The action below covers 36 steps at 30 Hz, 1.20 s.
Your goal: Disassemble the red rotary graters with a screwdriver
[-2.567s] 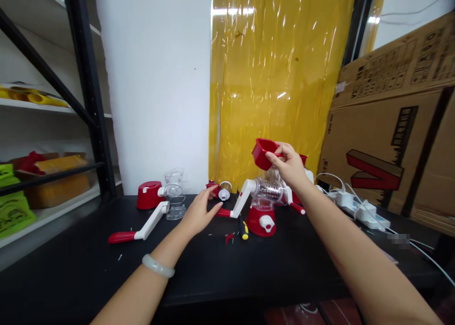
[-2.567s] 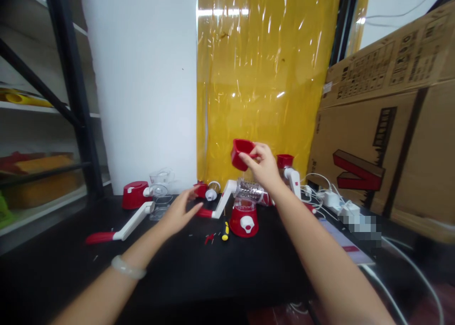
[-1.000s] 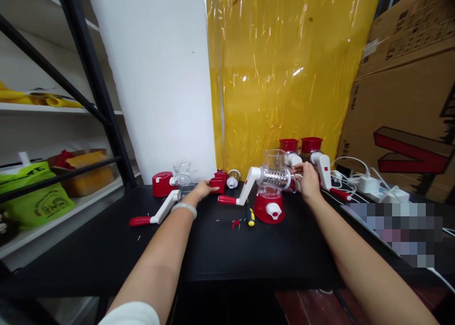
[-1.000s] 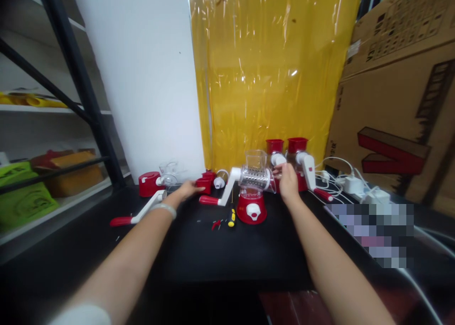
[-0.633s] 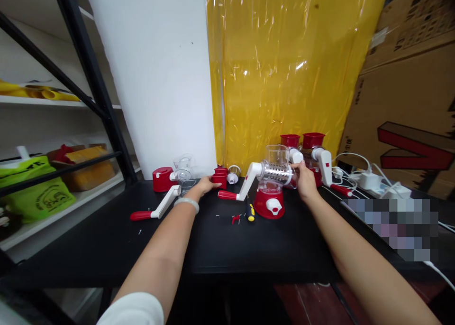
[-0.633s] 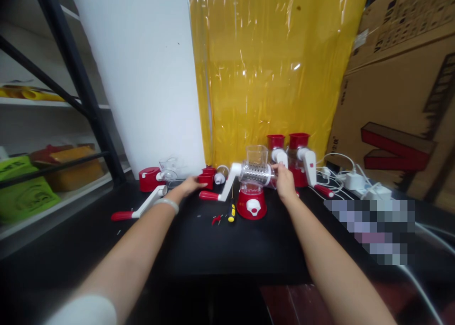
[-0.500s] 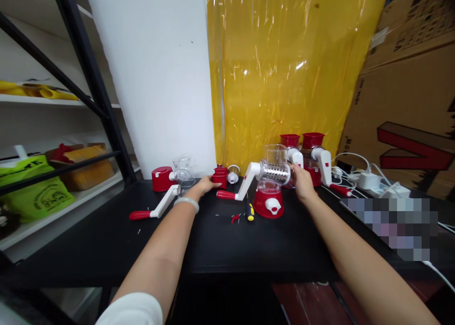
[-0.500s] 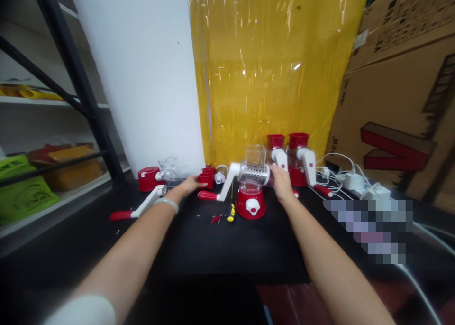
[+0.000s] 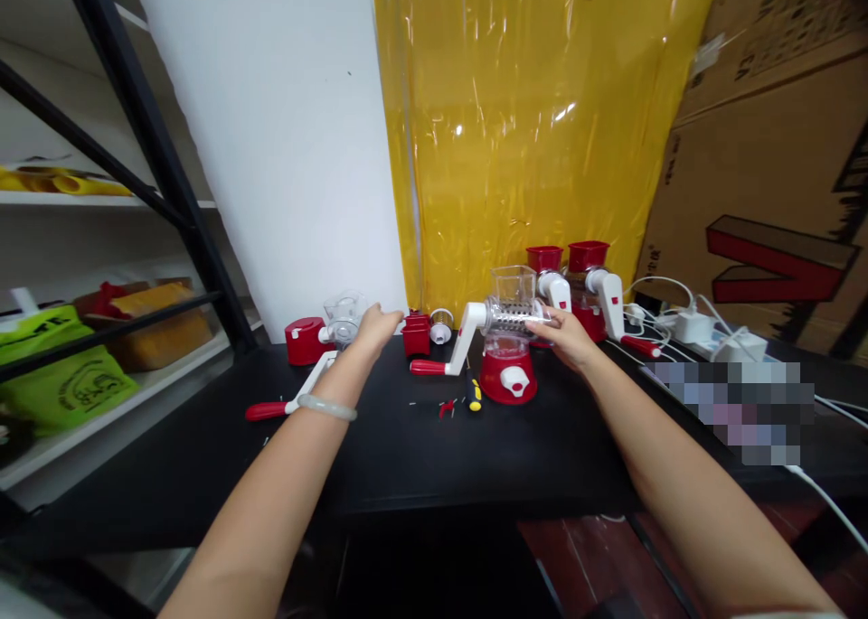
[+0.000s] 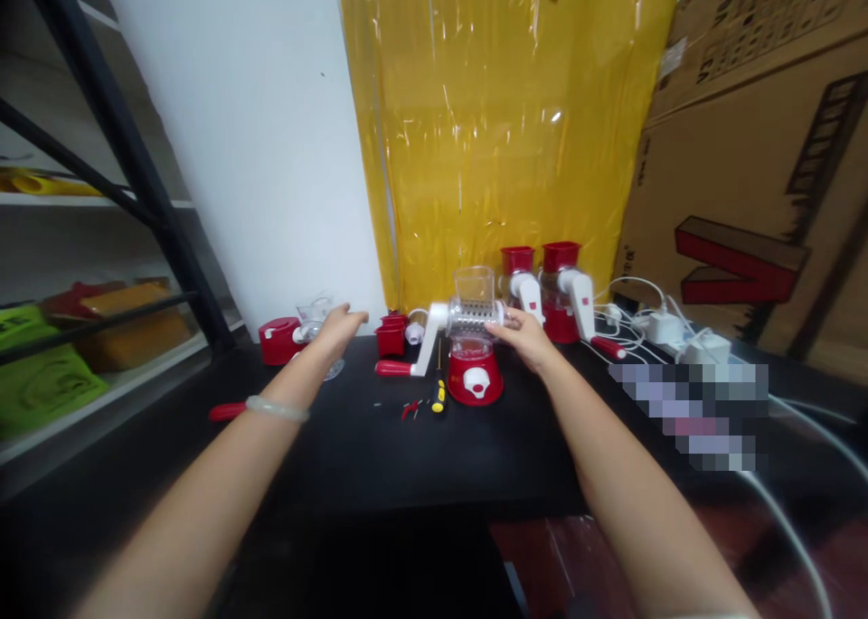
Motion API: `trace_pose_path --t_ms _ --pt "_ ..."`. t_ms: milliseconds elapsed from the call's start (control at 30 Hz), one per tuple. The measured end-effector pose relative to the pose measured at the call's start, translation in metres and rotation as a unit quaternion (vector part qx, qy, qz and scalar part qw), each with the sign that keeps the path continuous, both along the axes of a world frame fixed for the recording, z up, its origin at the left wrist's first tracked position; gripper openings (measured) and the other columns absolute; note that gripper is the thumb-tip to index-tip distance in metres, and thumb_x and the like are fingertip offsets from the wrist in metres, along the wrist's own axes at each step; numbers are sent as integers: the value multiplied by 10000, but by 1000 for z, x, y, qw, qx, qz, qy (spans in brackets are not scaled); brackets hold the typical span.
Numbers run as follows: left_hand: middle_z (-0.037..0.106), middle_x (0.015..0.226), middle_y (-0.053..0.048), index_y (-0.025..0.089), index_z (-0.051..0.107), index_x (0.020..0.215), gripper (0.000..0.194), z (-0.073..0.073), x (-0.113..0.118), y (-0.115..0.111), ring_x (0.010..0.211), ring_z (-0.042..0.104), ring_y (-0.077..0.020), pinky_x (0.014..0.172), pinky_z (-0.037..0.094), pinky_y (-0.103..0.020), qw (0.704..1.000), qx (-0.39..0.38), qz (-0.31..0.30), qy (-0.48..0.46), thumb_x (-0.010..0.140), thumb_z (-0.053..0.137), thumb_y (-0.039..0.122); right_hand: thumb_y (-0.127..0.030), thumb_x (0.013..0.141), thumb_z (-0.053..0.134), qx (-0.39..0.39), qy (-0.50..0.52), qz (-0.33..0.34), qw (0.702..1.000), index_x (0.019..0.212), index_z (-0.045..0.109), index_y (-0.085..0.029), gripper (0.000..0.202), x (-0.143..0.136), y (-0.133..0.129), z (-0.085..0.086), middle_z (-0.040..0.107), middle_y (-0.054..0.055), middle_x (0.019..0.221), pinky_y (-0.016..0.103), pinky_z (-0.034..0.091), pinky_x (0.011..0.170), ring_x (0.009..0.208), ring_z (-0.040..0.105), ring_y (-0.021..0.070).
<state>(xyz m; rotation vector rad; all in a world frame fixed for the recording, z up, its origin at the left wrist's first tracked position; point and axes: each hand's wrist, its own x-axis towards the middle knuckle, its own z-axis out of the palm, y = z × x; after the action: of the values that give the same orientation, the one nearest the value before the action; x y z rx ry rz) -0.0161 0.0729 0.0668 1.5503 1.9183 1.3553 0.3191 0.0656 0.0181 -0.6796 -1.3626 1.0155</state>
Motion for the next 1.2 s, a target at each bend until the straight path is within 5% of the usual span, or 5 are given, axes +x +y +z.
trace_pose_path --t_ms 167,500,800,1000,1200 --pt "565 1397 -175 142 533 1275 430 7 62 -43 1298 542 -247 1062 444 -381 956 176 -237 -1 897 567 346 -412 525 918 -9 -26 15 1000 986 759 -191 536 1 -3 2 779 84 961 414 536 914 908 724 251" --pt "617 1193 -170 153 513 1176 299 -24 110 -30 1151 588 -263 993 459 -445 925 279 -215 139 995 410 368 -491 593 870 -10 -72 46 996 927 768 -185 464 0 -4 4 782 83 919 440 512 969 959 721 272" --pt "628 788 -36 209 518 992 269 -20 104 -3 719 622 -201 697 436 -304 910 260 -244 210 1008 345 414 -530 629 839 17 -74 36 996 940 746 -193 468 -4 -7 6 773 84 964 467 499 978 952 716 279" --pt "578 683 12 216 482 927 233 -18 103 6 621 588 -163 636 418 -271 901 236 -324 165 1002 369 406 -559 634 826 23 -76 38 996 928 730 -194 478 -1 -10 4 770 79 939 464 498 975 961 708 282" --pt "543 680 17 223 448 887 206 -29 112 7 624 561 -155 634 427 -271 917 275 -279 72 999 377 380 -549 614 837 23 -83 -8 996 870 701 -177 472 -3 -14 2 761 80 882 441 518 908 875 705 261"
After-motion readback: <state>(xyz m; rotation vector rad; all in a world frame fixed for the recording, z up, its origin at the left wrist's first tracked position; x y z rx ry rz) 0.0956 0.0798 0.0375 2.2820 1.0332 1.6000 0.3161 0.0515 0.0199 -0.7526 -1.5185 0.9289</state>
